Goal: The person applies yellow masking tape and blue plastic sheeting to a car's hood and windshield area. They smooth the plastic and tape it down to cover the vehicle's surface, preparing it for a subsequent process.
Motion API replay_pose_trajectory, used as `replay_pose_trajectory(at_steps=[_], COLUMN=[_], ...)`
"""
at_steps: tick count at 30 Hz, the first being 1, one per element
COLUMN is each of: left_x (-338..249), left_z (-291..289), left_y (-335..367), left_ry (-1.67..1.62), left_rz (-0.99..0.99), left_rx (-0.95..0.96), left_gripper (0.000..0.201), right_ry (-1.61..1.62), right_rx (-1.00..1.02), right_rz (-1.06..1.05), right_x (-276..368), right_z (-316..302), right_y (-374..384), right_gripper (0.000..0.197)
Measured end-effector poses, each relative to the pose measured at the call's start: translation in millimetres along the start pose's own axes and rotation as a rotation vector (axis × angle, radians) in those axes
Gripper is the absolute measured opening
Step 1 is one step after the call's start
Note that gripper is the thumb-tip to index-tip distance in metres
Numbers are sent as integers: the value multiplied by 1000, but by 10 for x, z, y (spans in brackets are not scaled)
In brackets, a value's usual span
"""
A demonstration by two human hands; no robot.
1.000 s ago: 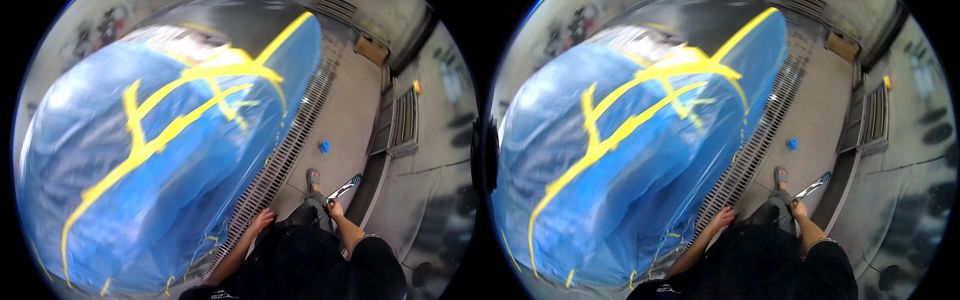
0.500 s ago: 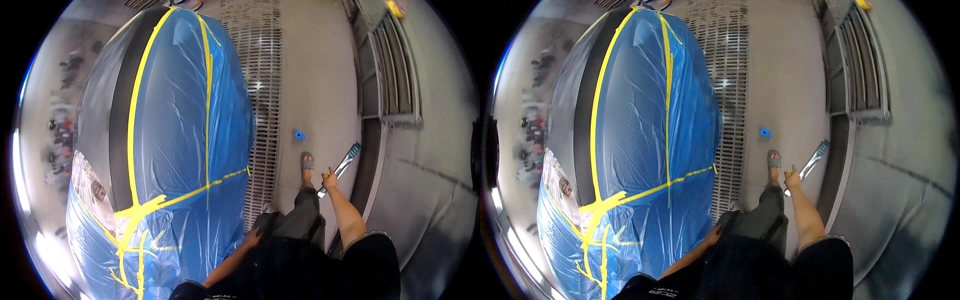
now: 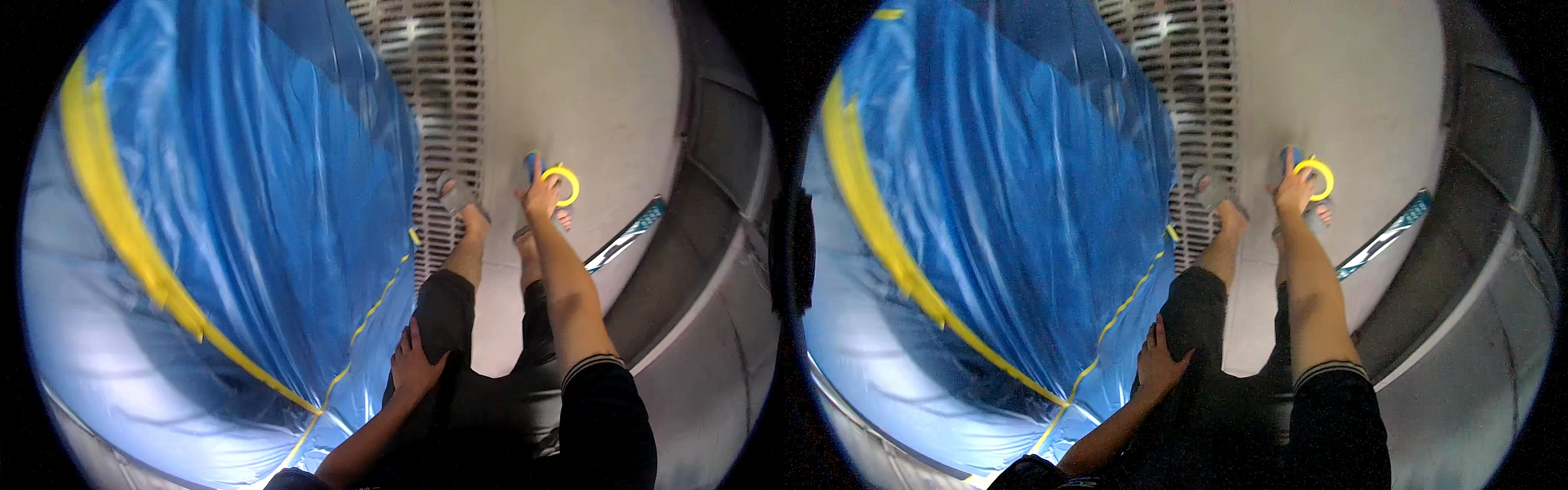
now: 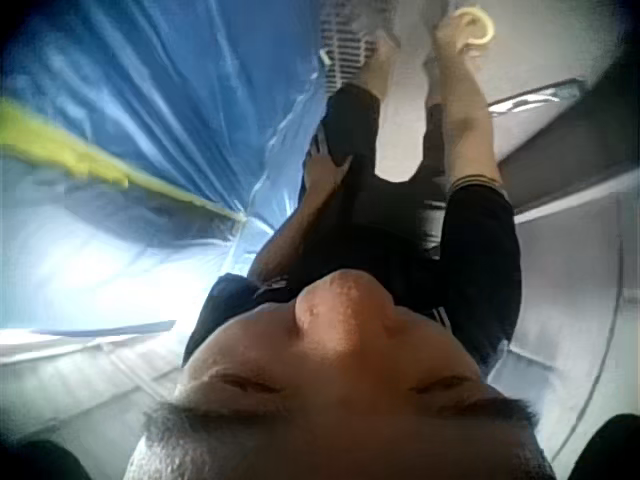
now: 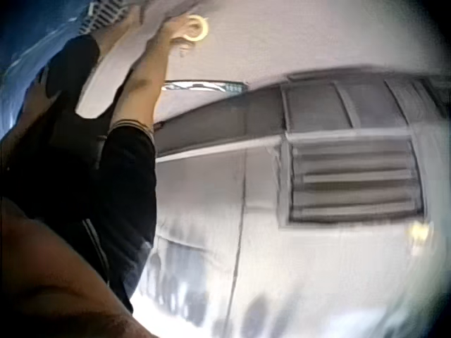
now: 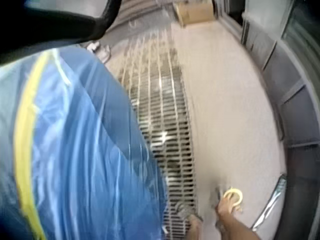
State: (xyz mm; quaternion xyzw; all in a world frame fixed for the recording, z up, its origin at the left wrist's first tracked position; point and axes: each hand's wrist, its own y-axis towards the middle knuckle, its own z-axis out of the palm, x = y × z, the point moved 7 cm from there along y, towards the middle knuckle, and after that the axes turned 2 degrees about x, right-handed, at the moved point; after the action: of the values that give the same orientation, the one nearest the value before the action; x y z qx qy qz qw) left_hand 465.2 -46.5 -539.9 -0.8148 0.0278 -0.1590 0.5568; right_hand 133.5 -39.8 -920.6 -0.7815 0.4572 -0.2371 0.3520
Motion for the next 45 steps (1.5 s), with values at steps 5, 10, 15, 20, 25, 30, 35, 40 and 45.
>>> replay_pose_trajectory(at_steps=[5,10,15,20,25,30,35,40,45], left_x=[127,133,-508,-1104,-1086,-1114,-1175,-1399,-1543], left_z=[-313,-807,-1568,-2335,-3787,-5073,-5824,-7018,-8191], left_y=[396,286,-244,-381,-329,-1139,-1155,-628,-69], left_ry=[25,-130,-639,-407,-452,-574,-700,-897,-762], left_rz=[53,196,872,940,848,859,888,747,740], left_rx=[-41,-48,-152,361,166,-136,-333,-294,-327], left_gripper=[114,80,40,33,28,28,26,24,26], right_ry=[-36,-194,-29,148,208,76,86,78,-41], right_rx=[-14,-22,-98,-245,-146,-4,88,111,134], right_rz=[54,-28,25,102,208,40,112,197,265], right_x=[89,-479,-1099,-1467,-1156,-615,-168,455,1003], right_z=[239,-591,-2392,-3730,-4605,-5805,-6621,-7396,-8009], right_y=[588,-1,-1286,-1731,-1294,-810,-375,-221,104], right_gripper=[58,42,57,56,60,62,69,64,75])
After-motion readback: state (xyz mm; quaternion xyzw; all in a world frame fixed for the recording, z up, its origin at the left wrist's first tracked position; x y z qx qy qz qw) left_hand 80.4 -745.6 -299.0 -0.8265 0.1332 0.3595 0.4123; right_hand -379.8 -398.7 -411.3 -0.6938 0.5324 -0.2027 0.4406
